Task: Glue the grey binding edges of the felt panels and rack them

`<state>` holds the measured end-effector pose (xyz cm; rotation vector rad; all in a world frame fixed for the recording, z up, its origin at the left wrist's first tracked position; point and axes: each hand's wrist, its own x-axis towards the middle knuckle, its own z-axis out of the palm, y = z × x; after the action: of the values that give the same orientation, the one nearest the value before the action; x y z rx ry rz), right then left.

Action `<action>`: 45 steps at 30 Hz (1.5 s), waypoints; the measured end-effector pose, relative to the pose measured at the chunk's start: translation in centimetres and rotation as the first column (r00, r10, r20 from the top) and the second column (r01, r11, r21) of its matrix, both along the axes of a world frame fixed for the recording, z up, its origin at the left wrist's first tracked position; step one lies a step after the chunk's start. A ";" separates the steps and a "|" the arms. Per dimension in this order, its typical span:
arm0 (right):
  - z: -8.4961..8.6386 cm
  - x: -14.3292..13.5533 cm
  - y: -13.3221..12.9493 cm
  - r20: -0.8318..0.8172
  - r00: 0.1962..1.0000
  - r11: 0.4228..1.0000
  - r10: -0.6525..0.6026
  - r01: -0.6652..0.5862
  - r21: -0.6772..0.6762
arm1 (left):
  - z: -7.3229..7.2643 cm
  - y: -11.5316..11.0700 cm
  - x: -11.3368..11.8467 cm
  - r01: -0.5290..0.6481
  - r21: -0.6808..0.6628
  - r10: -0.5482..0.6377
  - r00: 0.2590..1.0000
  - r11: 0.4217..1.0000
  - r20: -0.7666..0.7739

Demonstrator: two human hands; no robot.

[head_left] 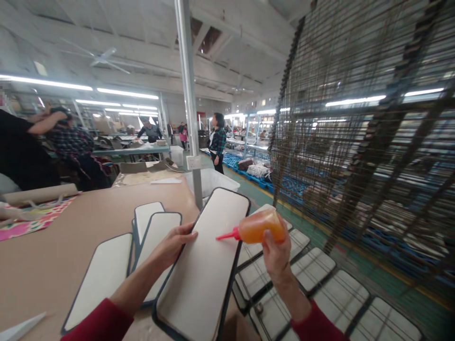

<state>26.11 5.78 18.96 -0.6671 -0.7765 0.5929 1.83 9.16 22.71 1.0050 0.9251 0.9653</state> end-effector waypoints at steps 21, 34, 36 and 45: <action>-2.7 1.7 -4.1 -0.045 0.997 0.990 0.059 -0.065 -0.124 | -1.6 1.9 1.2 -0.042 -0.093 0.038 0.998 0.995 -0.045; -2.3 5.6 -2.5 -0.094 0.994 0.992 -0.055 0.044 -0.121 | -1.7 1.6 6.2 0.062 -0.185 -0.063 0.998 0.981 0.000; -3.9 5.3 -4.3 -0.083 0.996 0.988 -0.030 0.017 -0.155 | -2.0 1.6 6.9 0.111 -0.145 -0.114 0.993 0.983 -0.014; -1.7 8.7 -2.5 -0.147 0.984 0.990 -0.100 0.084 -0.109 | -2.3 1.3 10.2 0.240 -0.076 -0.245 0.967 0.968 -0.065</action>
<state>34.80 3.31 17.28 -0.7389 -0.5728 0.5945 11.99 10.51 20.45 1.0749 0.8664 0.6913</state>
